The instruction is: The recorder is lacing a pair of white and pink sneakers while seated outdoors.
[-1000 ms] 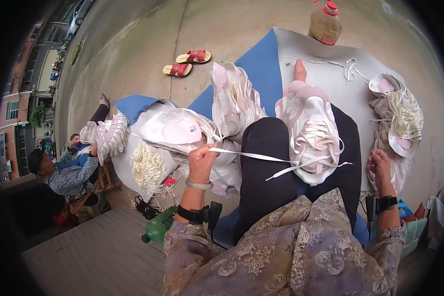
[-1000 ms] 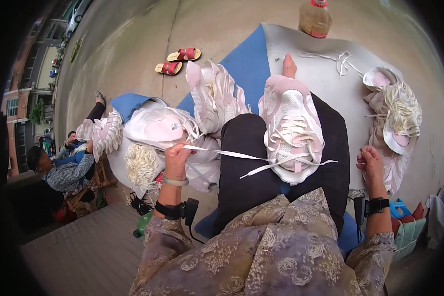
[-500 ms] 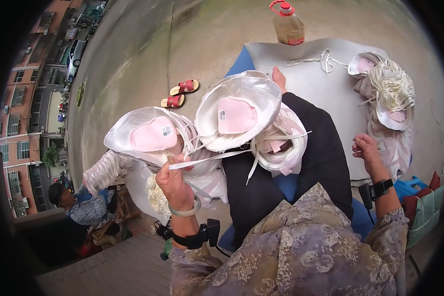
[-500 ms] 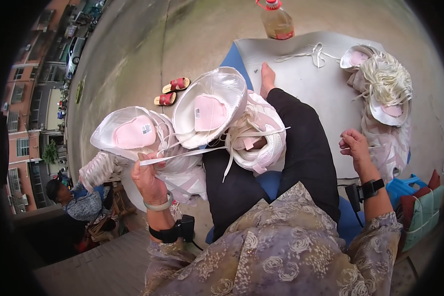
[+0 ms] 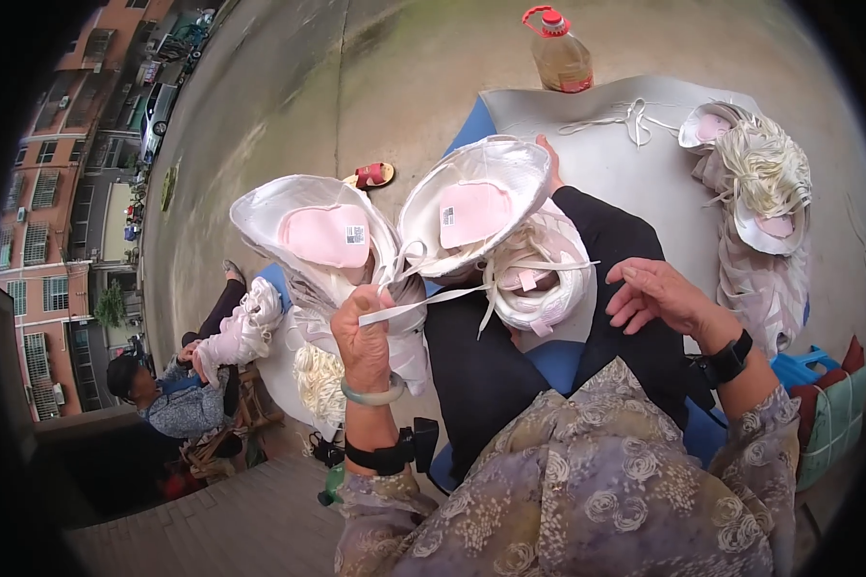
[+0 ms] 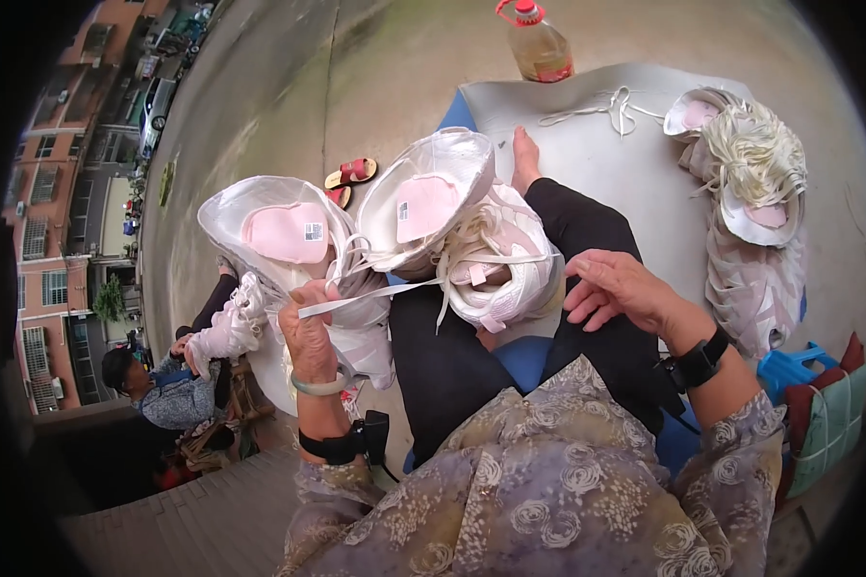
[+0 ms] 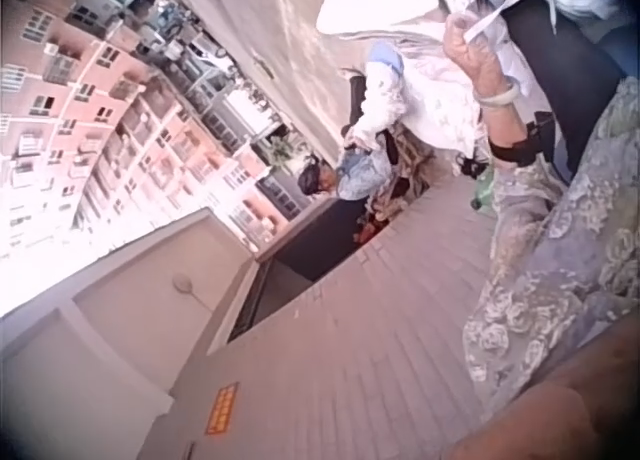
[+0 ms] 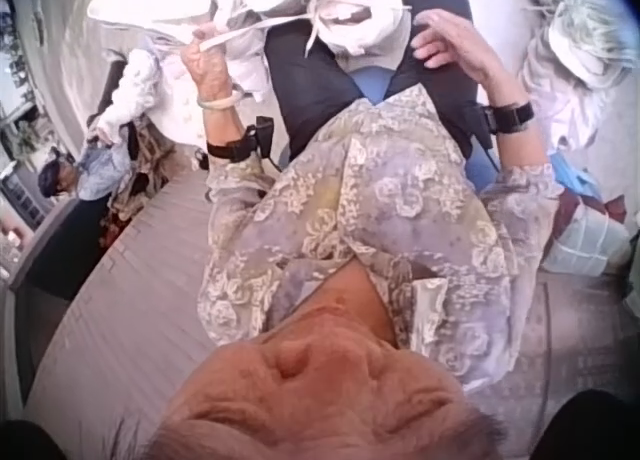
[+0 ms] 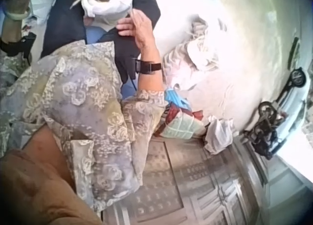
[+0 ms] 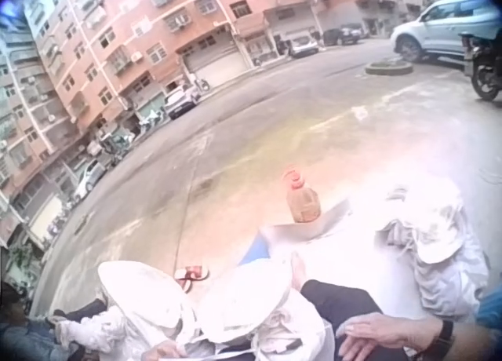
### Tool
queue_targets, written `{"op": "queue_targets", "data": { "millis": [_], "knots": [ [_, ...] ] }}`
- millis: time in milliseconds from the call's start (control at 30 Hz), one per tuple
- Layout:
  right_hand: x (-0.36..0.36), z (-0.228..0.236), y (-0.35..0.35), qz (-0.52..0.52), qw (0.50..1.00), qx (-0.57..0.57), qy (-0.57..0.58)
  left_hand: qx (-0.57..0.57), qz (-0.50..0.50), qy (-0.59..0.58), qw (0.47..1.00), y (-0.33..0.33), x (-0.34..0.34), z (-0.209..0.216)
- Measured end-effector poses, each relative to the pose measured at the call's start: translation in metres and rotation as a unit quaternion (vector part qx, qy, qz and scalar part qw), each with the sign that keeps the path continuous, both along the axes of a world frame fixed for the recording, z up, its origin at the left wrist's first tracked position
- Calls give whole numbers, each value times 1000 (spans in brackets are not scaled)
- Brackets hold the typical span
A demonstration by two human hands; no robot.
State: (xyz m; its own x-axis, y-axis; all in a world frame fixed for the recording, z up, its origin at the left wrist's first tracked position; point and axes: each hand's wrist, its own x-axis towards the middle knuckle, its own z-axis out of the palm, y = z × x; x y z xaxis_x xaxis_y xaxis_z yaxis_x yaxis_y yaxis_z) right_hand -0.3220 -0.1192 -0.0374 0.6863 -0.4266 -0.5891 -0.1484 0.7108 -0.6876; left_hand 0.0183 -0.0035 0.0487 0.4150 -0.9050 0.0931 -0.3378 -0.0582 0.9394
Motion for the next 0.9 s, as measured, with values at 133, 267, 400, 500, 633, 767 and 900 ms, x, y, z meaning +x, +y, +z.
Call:
{"op": "queue_targets", "data": {
  "millis": [133,267,400,500,633,767,900],
  "knots": [
    [32,-37,1,43,994,96,39,-2,-21,-21,1000,-19,2,-2],
    [58,-58,1,-5,985,170,-36,-15,-49,-22,998,-13,7,-4],
    [83,-134,17,-76,965,239,82,-42,-78,2,996,-3,26,-34],
    [79,-121,4,-61,968,213,117,-13,-45,23,999,-2,12,-27],
    [91,-97,-7,-117,959,210,149,-73,-29,192,978,0,7,-30],
    [88,-164,-1,-170,955,205,133,-32,-47,254,965,-5,17,-40],
    [95,-175,5,-207,932,264,135,-27,-74,202,976,-1,27,-47]
  ]
}}
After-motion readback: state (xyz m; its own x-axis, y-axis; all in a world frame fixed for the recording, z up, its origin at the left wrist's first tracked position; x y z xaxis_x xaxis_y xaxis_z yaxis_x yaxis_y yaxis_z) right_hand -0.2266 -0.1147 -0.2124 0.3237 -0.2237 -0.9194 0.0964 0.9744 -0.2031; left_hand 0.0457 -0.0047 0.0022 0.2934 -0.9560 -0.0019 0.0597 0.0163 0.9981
